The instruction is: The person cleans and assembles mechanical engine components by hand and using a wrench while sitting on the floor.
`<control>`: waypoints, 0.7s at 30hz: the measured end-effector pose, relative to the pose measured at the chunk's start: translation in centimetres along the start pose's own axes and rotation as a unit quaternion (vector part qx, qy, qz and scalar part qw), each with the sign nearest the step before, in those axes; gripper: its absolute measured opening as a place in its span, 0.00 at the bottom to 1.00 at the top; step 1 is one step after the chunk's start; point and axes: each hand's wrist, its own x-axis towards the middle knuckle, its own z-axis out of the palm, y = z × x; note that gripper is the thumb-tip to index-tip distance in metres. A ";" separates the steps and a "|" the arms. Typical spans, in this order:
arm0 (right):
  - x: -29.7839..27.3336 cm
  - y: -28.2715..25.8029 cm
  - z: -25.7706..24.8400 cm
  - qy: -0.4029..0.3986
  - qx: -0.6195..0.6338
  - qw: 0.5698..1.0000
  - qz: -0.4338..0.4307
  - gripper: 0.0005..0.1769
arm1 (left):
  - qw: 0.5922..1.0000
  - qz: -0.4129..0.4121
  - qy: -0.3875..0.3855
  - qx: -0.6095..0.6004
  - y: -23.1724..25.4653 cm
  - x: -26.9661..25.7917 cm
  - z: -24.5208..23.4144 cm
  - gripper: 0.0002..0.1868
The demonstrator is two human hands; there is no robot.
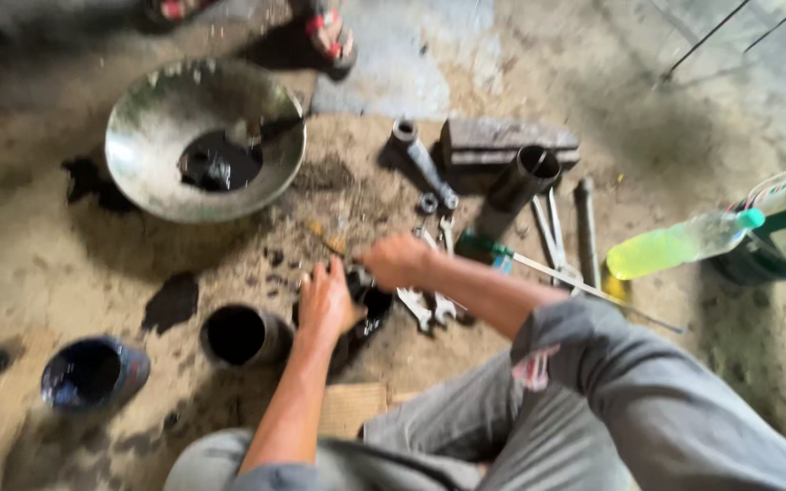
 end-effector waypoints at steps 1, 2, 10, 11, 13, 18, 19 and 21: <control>-0.8 0.0 0.9 0.023 -0.022 0.999 0.000 0.12 | 1.000 0.010 0.012 0.007 0.0 0.0 -0.1 0.61; -1.3 -0.1 1.5 0.044 -0.043 0.998 -0.001 0.13 | 1.000 0.012 0.005 0.014 0.0 -0.2 -0.2 0.61; -0.8 2.3 0.6 0.012 0.045 0.998 -0.046 0.11 | 0.998 -0.027 -0.055 0.025 0.6 1.2 -0.8 0.56; -0.7 2.3 0.3 0.002 0.055 0.997 -0.051 0.11 | 0.998 -0.028 -0.055 0.017 0.7 0.6 -0.6 0.57; -0.7 1.1 0.0 -0.016 0.054 0.998 -0.039 0.11 | 0.999 -0.023 -0.036 0.009 0.5 0.0 -0.9 0.60; 0.5 -0.2 0.4 -0.036 0.031 0.997 -0.059 0.12 | 0.999 -0.019 -0.036 -0.003 -1.1 -0.5 -0.4 0.62; 0.0 -0.1 0.8 -0.029 0.022 0.997 -0.069 0.12 | 0.999 -0.016 -0.033 -0.004 -1.2 -0.7 -0.2 0.61; 0.4 1.4 -0.1 -0.012 0.001 0.999 -0.049 0.12 | 0.998 -0.015 -0.056 0.020 -0.5 0.0 0.0 0.62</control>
